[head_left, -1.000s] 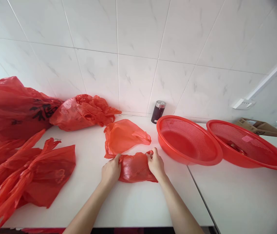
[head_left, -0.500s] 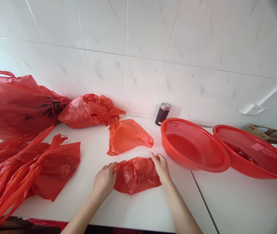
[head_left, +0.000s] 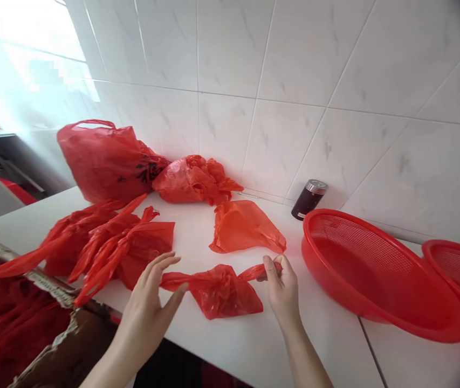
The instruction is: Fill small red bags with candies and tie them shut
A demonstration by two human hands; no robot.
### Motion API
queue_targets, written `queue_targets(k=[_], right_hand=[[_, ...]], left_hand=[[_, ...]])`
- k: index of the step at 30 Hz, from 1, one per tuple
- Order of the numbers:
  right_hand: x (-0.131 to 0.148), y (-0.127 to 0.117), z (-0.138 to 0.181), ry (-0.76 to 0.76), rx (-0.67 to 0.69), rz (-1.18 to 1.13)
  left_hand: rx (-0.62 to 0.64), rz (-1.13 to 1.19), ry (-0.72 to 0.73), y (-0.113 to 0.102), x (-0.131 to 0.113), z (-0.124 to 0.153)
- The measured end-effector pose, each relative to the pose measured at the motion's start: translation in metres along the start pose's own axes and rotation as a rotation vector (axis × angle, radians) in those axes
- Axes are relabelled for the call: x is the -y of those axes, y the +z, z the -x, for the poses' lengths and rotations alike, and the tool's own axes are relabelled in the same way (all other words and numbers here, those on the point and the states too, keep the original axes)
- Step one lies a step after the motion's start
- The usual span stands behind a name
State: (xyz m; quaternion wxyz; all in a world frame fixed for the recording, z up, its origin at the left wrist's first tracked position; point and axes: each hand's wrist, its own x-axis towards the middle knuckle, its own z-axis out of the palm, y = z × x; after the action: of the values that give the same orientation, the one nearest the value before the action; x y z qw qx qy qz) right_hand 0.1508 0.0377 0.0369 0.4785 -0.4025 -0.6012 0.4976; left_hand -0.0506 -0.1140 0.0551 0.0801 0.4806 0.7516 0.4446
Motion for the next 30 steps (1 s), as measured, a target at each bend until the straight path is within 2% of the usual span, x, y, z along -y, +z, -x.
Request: queue_targets(k=[1,2,4,6,8,12,15,18,20,21,22,24,26,28,30], right_hand=[[0.003,0.004,0.003,-0.021,0.029,-0.014],[0.004,0.007,0.005,-0.037,0.051,-0.031],[0.006,0.01,0.009,-0.034,0.074,-0.081],[0.004,0.007,0.01,0.015,0.056,-0.126],[-0.001,0.0,0.009,0.085,0.017,-0.147],[-0.012,-0.014,0.005,0.16,-0.073,-0.132],[-0.017,-0.016,0.006,0.185,-0.071,-0.117],[-0.022,-0.012,0.007,0.217,-0.043,-0.102],[-0.026,-0.009,0.007,0.228,-0.024,-0.095],[-0.029,-0.008,0.007,0.229,-0.008,-0.092],[-0.031,-0.007,0.006,0.226,0.01,-0.086],[-0.034,-0.007,0.006,0.211,0.045,-0.058],[-0.034,-0.009,0.008,0.183,0.079,-0.013],[-0.032,-0.016,0.013,0.146,0.093,0.047],[-0.028,-0.028,0.023,0.106,0.073,0.118]], left_hand=[[-0.024,-0.059,0.087,0.008,-0.007,-0.002],[0.018,-0.102,0.167,0.017,-0.014,-0.003],[0.228,-0.141,0.27,0.036,-0.023,-0.005],[0.407,-0.146,0.271,0.049,-0.026,-0.007],[0.444,-0.144,0.205,0.05,-0.025,-0.01],[0.269,-0.268,-0.051,0.019,-0.01,-0.023],[0.088,-0.384,-0.183,-0.011,0.009,-0.035],[-0.153,-0.449,-0.11,-0.023,0.021,-0.036],[-0.242,-0.418,0.026,-0.016,0.023,-0.028],[-0.223,-0.369,0.089,-0.009,0.021,-0.022],[-0.152,-0.304,0.134,0.001,0.019,-0.015],[0.097,-0.177,0.142,0.022,0.015,-0.001],[0.318,-0.094,0.073,0.042,0.013,0.009],[0.362,-0.03,0.008,0.058,0.015,0.011],[0.265,0.053,-0.032,0.071,0.018,0.002]])
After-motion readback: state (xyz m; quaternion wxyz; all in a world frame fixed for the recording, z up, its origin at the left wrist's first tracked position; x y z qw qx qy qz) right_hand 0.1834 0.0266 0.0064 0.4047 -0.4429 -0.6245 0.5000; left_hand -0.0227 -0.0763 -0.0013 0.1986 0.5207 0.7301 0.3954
